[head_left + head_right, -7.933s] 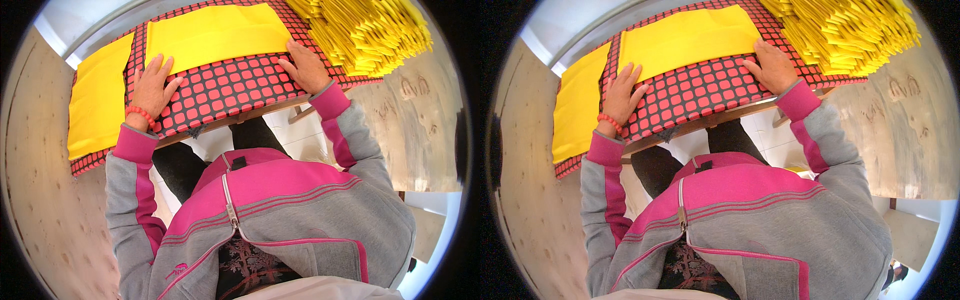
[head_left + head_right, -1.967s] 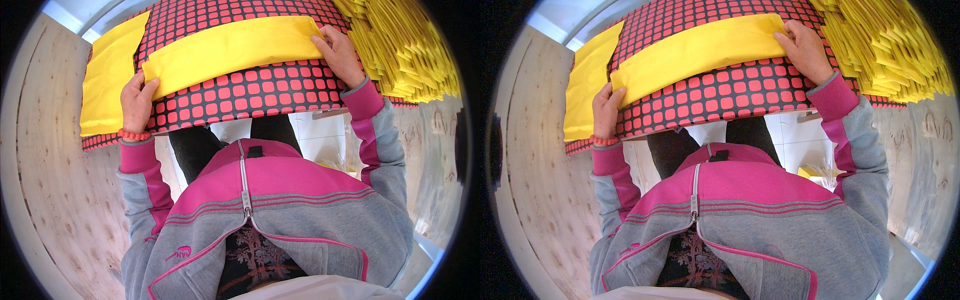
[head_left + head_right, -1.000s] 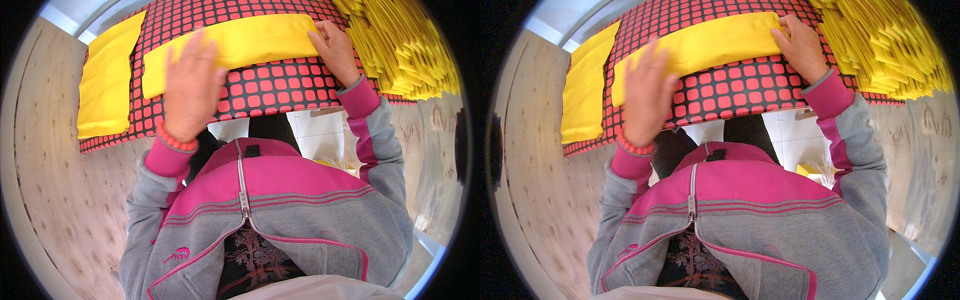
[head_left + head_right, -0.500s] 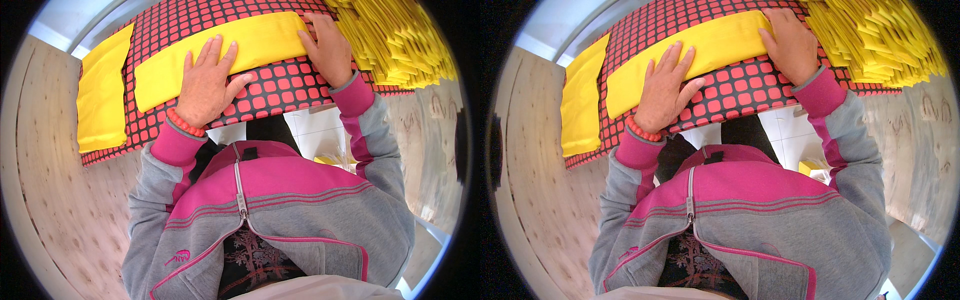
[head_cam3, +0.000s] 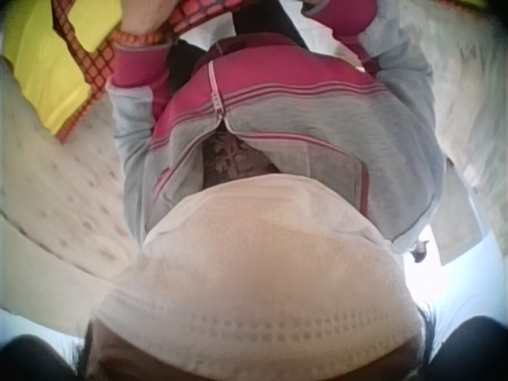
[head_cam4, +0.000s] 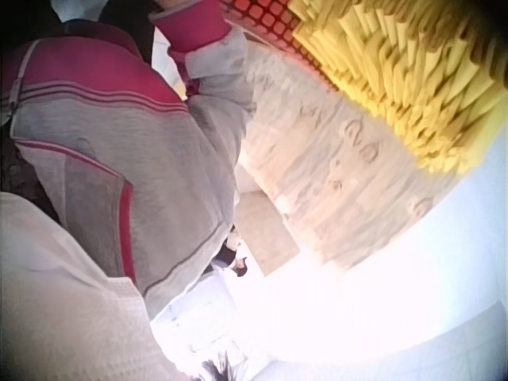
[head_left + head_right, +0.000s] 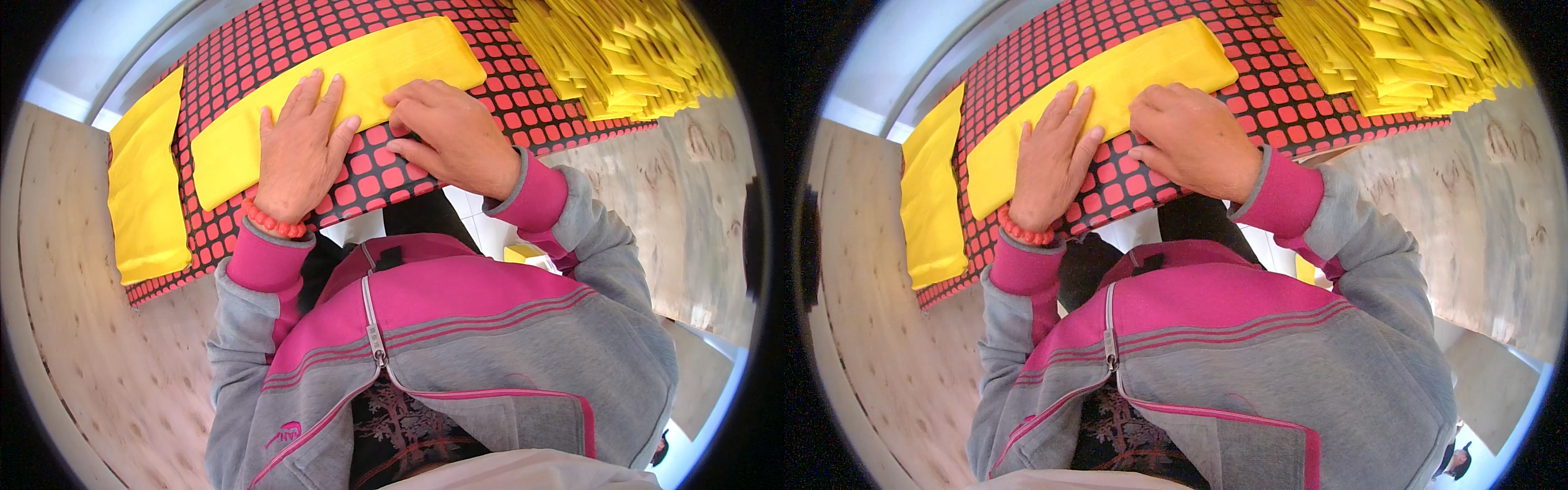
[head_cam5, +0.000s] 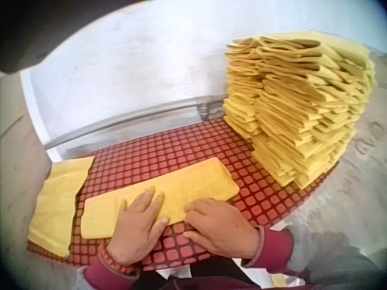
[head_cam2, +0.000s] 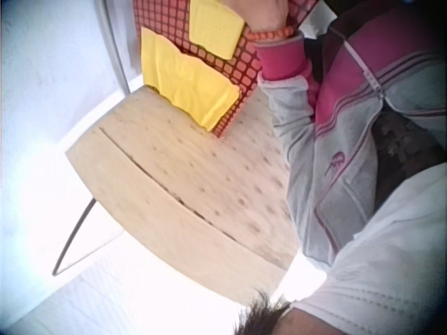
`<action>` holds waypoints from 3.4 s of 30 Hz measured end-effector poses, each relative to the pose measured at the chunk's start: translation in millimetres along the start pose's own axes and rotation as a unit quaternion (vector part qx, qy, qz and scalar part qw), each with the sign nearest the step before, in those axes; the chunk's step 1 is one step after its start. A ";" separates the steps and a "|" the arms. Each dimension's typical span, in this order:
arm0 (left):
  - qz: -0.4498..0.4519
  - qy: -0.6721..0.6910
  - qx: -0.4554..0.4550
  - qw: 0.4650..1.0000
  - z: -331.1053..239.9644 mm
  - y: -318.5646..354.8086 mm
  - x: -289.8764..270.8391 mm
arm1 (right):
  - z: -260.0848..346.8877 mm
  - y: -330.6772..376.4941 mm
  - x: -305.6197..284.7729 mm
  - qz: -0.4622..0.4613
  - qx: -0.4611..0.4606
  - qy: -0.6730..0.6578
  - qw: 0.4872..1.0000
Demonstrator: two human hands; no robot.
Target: The person folds multiple yellow fabric pieces on a patterned table. They smooth each piece, fold it in half, then fold again into a smaller rectangle, and place the finished pieces into a growing stack.
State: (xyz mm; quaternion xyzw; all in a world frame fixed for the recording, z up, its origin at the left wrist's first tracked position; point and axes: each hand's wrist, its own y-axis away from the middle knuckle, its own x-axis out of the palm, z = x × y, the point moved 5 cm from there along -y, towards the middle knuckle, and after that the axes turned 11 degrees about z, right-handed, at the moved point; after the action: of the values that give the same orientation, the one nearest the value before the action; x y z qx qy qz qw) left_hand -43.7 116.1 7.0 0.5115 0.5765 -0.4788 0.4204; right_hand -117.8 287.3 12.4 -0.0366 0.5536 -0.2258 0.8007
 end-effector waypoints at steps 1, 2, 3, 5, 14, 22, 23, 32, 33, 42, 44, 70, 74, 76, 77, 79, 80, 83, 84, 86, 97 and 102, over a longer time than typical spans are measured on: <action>0.001 -0.005 -0.002 1.000 -0.6 -0.5 0.2 | -3.1 2.7 -5.0 -0.020 0.027 -0.003 0.999; 0.000 -0.011 -0.002 1.000 -1.3 -0.9 0.4 | -4.5 4.4 -12.2 -0.054 0.030 0.044 0.997; 0.000 -0.010 -0.002 1.000 -1.5 -1.2 0.7 | -4.9 6.0 -19.8 -0.089 0.021 0.089 0.992; -0.001 -0.012 0.000 1.000 -1.6 -0.9 1.2 | -7.2 9.0 -28.2 -0.110 0.028 0.170 0.979; 0.002 -0.026 0.013 1.000 -1.3 -0.3 4.2 | -20.0 24.6 -36.9 -0.055 0.125 0.168 0.976; 0.002 -0.037 0.012 0.999 -0.3 1.8 5.3 | -2.2 0.3 -26.6 -0.083 0.011 0.161 0.983; 0.002 -0.048 0.010 0.999 -0.3 1.6 5.4 | -1.0 3.0 -25.5 -0.056 0.048 0.166 0.983; -0.035 -0.022 0.024 0.999 2.4 3.2 8.4 | -14.8 -40.8 -27.5 -0.061 -0.047 0.061 0.995; -0.035 -0.021 0.022 0.999 3.0 2.7 9.4 | -20.8 -57.3 -19.2 -0.036 -0.092 0.052 0.994; -0.076 0.025 0.006 0.997 5.0 47.4 -14.8 | -42.7 -59.4 19.3 0.065 -0.074 0.093 0.991; -0.076 0.038 -0.035 0.996 11.8 63.4 -21.6 | -41.6 -60.8 18.4 0.060 -0.071 0.085 0.992; -0.018 -0.008 0.039 0.999 30.1 -18.4 9.6 | -43.1 -57.4 4.0 0.036 -0.042 -0.034 0.998; -0.019 -0.015 0.050 0.998 39.4 -17.8 21.1 | -59.0 -39.9 -15.1 -0.014 -0.032 -0.148 0.988; 0.001 0.016 0.049 0.999 41.4 -18.0 23.3 | -53.0 -17.9 -19.9 -0.008 -0.044 -0.044 0.998; 0.008 0.033 0.049 0.998 42.5 -18.7 22.5 | -49.7 -6.8 -21.5 0.015 -0.048 -0.007 0.999; 0.021 0.106 0.049 0.993 45.2 -22.0 19.9 | -44.4 16.3 -26.8 0.031 -0.017 0.071 0.997; 0.015 0.128 0.046 0.991 49.1 -22.1 16.0 | -40.1 21.6 -29.2 0.018 -0.010 0.085 0.996; 0.009 0.117 0.033 0.993 48.4 -24.2 16.9 | -31.8 31.3 -37.6 -0.020 -0.001 0.114 0.993; -0.002 0.068 0.037 0.997 45.3 -24.1 18.4 | -29.5 31.1 -38.1 -0.016 0.006 0.130 0.991; -0.011 -0.032 0.032 0.999 40.7 -23.3 22.4 | -25.3 30.1 -38.9 -0.010 0.017 0.160 0.987; 0.049 -0.069 0.018 0.996 34.7 -26.9 21.3 | 30.1 -83.4 22.9 -0.116 -0.141 0.157 0.971; 0.016 -0.029 0.034 0.999 38.6 -23.7 18.1 | -12.5 -121.9 60.9 -0.038 0.044 0.181 0.982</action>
State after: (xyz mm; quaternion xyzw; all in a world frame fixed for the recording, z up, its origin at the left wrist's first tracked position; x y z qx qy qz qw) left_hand -69.6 81.1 -15.0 0.5206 0.5390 -0.5061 0.4269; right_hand -150.9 156.1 -7.8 0.0190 0.6773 -0.2832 0.6788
